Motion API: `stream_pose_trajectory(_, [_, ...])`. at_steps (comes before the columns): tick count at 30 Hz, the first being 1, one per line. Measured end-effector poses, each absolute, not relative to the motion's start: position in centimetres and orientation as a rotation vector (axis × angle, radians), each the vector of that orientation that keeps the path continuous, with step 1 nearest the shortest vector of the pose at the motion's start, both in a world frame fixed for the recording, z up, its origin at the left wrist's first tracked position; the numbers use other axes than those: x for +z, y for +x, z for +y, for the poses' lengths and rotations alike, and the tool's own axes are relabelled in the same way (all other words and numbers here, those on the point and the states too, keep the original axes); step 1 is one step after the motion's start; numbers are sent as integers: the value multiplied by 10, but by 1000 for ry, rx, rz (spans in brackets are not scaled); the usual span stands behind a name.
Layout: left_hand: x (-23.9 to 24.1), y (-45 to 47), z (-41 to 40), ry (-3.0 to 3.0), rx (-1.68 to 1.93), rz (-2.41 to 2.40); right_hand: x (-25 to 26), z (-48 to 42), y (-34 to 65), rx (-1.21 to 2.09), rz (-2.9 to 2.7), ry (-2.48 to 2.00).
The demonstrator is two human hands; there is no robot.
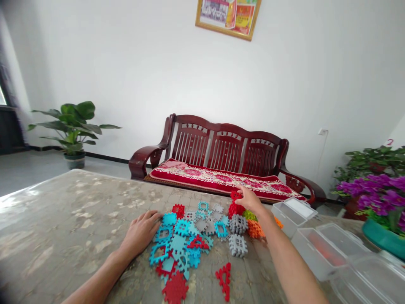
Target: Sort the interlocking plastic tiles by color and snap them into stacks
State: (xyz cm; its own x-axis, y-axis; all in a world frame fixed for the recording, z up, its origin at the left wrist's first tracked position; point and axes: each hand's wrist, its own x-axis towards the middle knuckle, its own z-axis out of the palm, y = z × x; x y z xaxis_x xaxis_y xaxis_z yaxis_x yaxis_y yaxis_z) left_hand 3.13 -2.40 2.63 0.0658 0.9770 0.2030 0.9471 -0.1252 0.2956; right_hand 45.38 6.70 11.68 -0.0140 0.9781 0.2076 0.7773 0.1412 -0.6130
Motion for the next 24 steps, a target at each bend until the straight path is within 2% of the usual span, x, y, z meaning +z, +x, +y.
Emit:
stream_pose_trajectory(14, [24,32,-23,2265,543,2033,114,72,468,385,-1871,-1643])
stream_pose_trajectory(24, [22,31,-24,2262,584,2017,83,58,316,380,-2265,-1460])
